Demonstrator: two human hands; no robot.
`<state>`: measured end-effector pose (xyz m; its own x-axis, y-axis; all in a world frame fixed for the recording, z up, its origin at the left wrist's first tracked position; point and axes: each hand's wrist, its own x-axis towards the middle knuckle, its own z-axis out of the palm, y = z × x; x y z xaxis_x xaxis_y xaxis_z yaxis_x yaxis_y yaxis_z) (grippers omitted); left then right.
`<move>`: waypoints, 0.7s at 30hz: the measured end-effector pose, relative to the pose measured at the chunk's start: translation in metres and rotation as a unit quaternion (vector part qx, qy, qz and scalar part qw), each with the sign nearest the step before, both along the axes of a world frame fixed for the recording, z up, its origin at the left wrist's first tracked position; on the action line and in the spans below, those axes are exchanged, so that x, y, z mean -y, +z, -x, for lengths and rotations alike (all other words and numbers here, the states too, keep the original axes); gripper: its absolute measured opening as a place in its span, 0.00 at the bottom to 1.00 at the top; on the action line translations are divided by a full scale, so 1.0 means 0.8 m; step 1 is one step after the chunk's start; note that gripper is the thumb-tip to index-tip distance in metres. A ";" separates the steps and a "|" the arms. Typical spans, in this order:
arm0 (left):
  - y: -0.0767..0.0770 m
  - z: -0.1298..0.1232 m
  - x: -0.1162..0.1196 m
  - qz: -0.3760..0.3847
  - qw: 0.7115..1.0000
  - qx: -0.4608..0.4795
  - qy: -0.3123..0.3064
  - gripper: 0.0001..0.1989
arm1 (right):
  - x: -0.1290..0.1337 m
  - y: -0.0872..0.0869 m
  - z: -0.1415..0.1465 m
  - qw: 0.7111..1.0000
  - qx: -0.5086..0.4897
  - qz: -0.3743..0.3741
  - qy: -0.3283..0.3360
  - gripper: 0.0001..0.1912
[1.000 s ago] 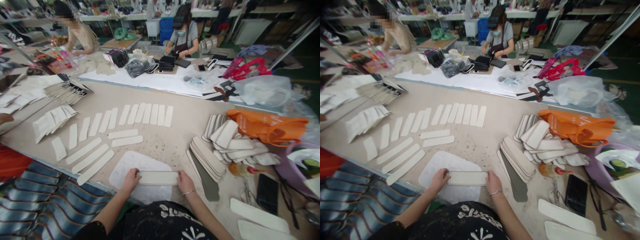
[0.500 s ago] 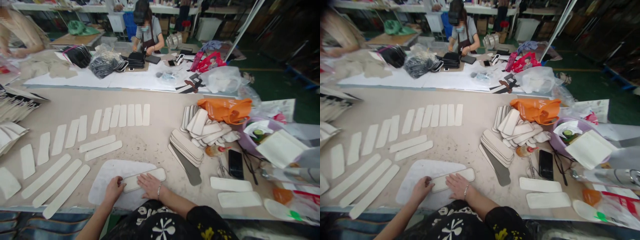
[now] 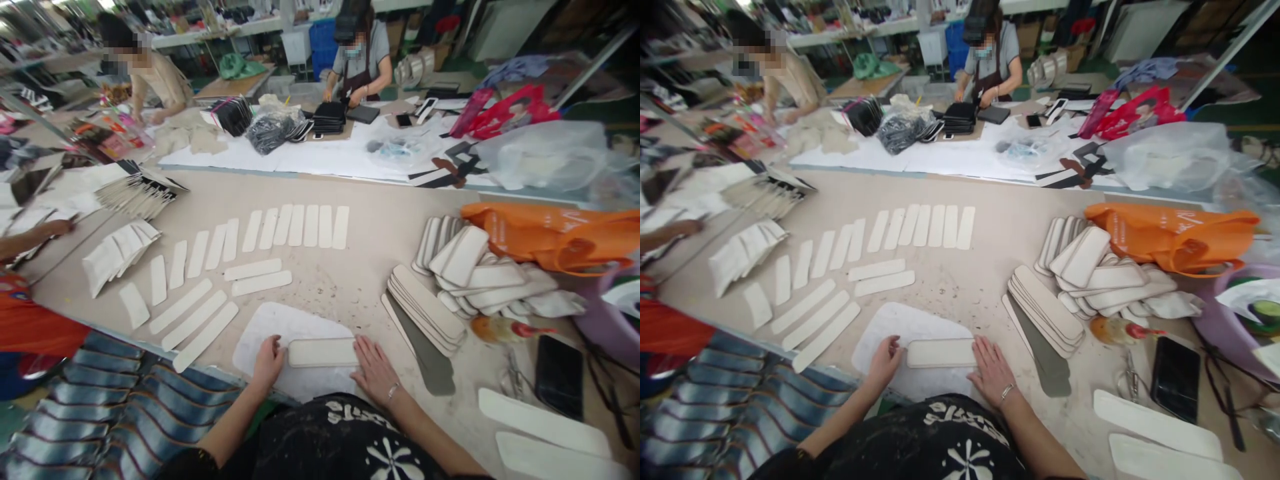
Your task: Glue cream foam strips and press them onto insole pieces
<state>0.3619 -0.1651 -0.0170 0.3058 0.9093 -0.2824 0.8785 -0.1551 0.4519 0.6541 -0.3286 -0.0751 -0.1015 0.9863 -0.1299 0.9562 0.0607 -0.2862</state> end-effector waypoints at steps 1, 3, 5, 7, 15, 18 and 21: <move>0.004 -0.001 0.007 -0.013 1.000 0.011 -0.010 0.16 | 0.000 -0.001 0.001 1.000 0.004 -0.007 0.001 0.38; 0.008 -0.015 0.024 -0.030 0.994 0.041 -0.100 0.18 | 0.000 -0.001 0.001 1.000 0.012 -0.017 0.004 0.37; 0.007 -0.045 0.041 -0.033 0.960 0.069 -0.269 0.22 | 0.001 -0.003 0.002 0.999 0.021 -0.026 0.005 0.38; 0.000 -0.079 0.052 -0.026 0.904 0.070 -0.420 0.29 | 0.002 -0.006 0.002 0.999 0.030 -0.033 0.008 0.37; -0.027 -0.039 0.025 -0.052 0.907 -0.037 -0.416 0.34 | 0.003 -0.008 0.002 0.999 0.032 -0.024 0.016 0.38; -0.042 -0.002 0.022 -0.118 0.901 -0.051 -0.414 0.37 | 0.007 -0.012 0.001 0.999 0.037 -0.007 0.010 0.39; -0.072 -0.003 0.018 -0.279 0.876 -0.020 -0.393 0.40 | 0.000 -0.033 0.000 0.997 0.046 -0.030 0.048 0.36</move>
<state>0.3642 -0.1796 -0.0746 0.8990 0.4229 0.1139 0.4152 -0.9057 0.0855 0.6539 -0.3286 -0.1019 -0.1868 0.9788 -0.0839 0.9671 0.1681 -0.1911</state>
